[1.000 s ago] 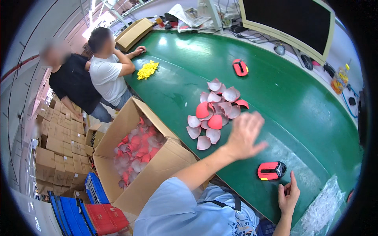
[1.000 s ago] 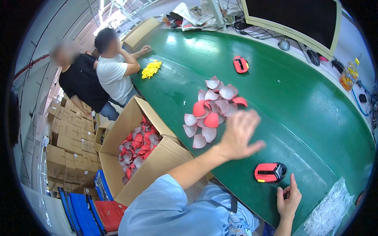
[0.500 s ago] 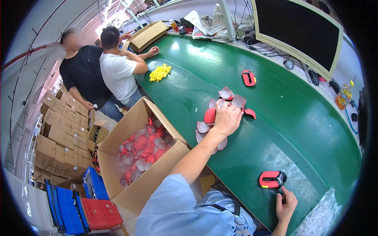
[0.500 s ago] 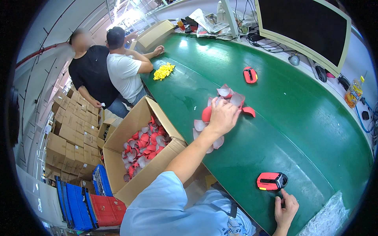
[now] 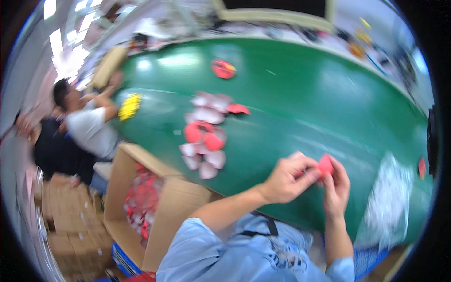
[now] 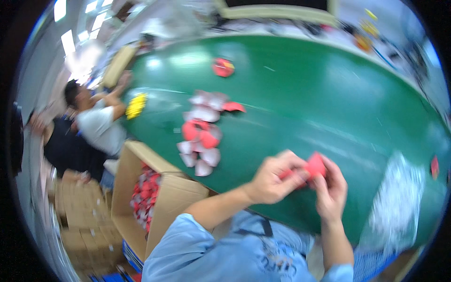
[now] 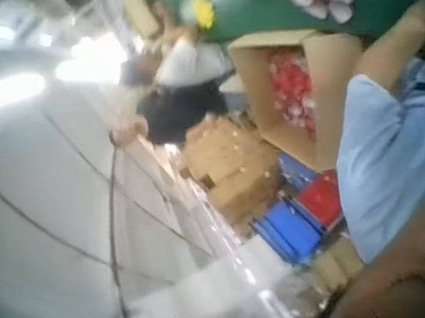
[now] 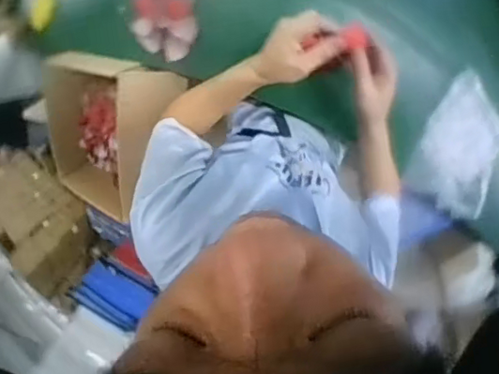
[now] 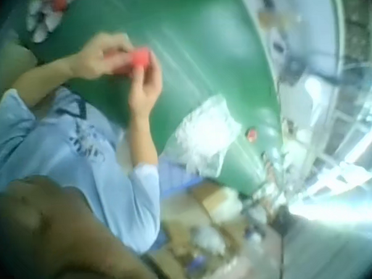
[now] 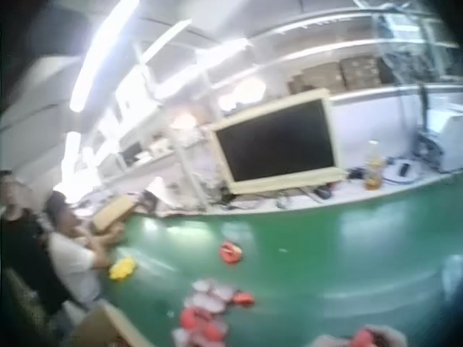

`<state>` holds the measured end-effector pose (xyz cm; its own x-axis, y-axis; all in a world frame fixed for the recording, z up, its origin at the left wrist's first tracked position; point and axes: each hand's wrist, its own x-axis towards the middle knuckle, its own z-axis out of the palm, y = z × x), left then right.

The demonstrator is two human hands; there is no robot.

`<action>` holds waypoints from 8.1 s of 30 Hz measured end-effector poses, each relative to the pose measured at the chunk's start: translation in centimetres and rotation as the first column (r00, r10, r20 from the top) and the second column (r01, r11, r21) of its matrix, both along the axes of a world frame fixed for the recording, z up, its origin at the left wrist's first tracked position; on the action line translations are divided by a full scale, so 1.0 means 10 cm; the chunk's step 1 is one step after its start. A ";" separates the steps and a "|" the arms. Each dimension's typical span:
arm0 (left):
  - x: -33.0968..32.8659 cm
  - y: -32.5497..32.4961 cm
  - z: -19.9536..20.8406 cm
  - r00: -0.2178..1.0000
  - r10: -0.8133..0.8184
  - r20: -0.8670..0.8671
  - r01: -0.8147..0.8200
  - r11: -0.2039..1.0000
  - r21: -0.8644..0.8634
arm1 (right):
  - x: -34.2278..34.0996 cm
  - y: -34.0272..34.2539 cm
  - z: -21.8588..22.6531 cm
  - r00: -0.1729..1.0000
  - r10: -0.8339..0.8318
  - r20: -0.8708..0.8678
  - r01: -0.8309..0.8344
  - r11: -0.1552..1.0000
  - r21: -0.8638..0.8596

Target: Assembling pink and black components on a conveyor belt in an electronics factory.

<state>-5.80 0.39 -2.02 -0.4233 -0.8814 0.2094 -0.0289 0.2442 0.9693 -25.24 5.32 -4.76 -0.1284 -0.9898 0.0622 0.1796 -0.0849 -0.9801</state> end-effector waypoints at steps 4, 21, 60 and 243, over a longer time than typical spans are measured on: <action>0.17 -0.06 0.02 0.870 0.303 0.388 -0.083 0.867 -0.490 | -0.19 -0.18 0.11 0.998 -0.060 0.009 0.061 0.997 -0.046; 0.22 -0.28 -0.53 0.841 0.020 0.540 0.262 0.859 -0.439 | -0.42 -0.21 -0.16 0.930 0.349 -0.115 -0.319 0.923 0.216; -3.33 -5.09 0.77 0.708 0.594 0.382 0.133 0.420 -0.898 | -0.82 -0.61 -0.36 0.912 -0.009 -0.409 -0.062 0.985 -0.159; 0.36 1.31 -5.11 0.710 0.699 0.084 -0.682 0.651 0.333 | 2.57 -0.71 -0.31 0.057 0.552 -0.832 -0.989 -0.085 -0.124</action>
